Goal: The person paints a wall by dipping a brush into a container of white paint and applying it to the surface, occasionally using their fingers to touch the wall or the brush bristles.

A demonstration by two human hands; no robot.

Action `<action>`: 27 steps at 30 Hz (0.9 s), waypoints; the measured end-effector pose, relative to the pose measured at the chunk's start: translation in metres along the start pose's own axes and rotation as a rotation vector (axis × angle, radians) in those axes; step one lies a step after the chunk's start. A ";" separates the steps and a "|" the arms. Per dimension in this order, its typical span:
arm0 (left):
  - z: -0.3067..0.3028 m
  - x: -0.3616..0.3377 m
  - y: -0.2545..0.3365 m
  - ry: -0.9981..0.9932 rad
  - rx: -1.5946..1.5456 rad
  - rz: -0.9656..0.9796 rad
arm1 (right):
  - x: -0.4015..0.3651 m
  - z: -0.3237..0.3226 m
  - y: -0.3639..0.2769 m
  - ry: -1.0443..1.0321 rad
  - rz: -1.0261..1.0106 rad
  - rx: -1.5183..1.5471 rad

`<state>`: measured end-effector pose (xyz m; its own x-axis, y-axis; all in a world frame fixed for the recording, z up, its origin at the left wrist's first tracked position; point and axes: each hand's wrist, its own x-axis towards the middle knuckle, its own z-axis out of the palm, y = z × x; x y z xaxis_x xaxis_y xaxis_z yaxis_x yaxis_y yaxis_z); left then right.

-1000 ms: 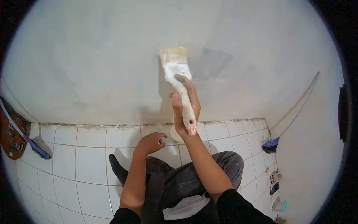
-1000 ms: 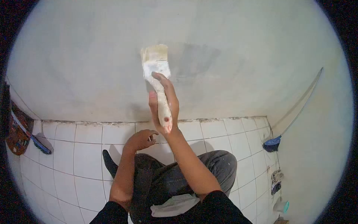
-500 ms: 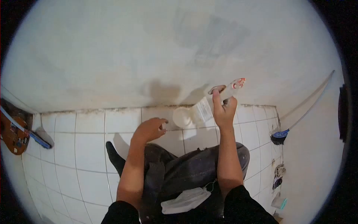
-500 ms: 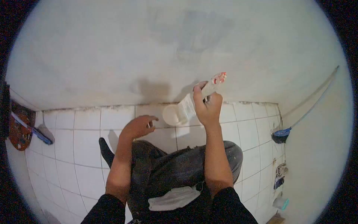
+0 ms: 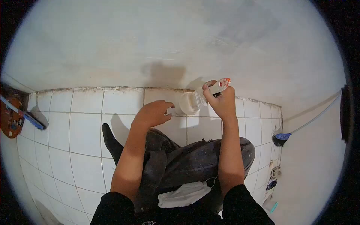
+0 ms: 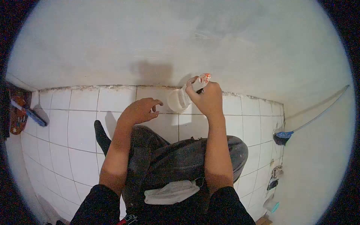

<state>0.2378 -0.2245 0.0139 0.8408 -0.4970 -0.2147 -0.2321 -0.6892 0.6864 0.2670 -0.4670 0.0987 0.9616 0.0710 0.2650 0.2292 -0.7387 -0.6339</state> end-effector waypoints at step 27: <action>0.000 -0.004 -0.006 0.036 0.054 0.020 | -0.002 0.007 0.005 -0.052 0.043 -0.083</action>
<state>0.2355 -0.2182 0.0107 0.8524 -0.4924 -0.1757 -0.2745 -0.7075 0.6512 0.2675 -0.4659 0.0904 0.9774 0.0713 0.1991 0.1763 -0.7947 -0.5809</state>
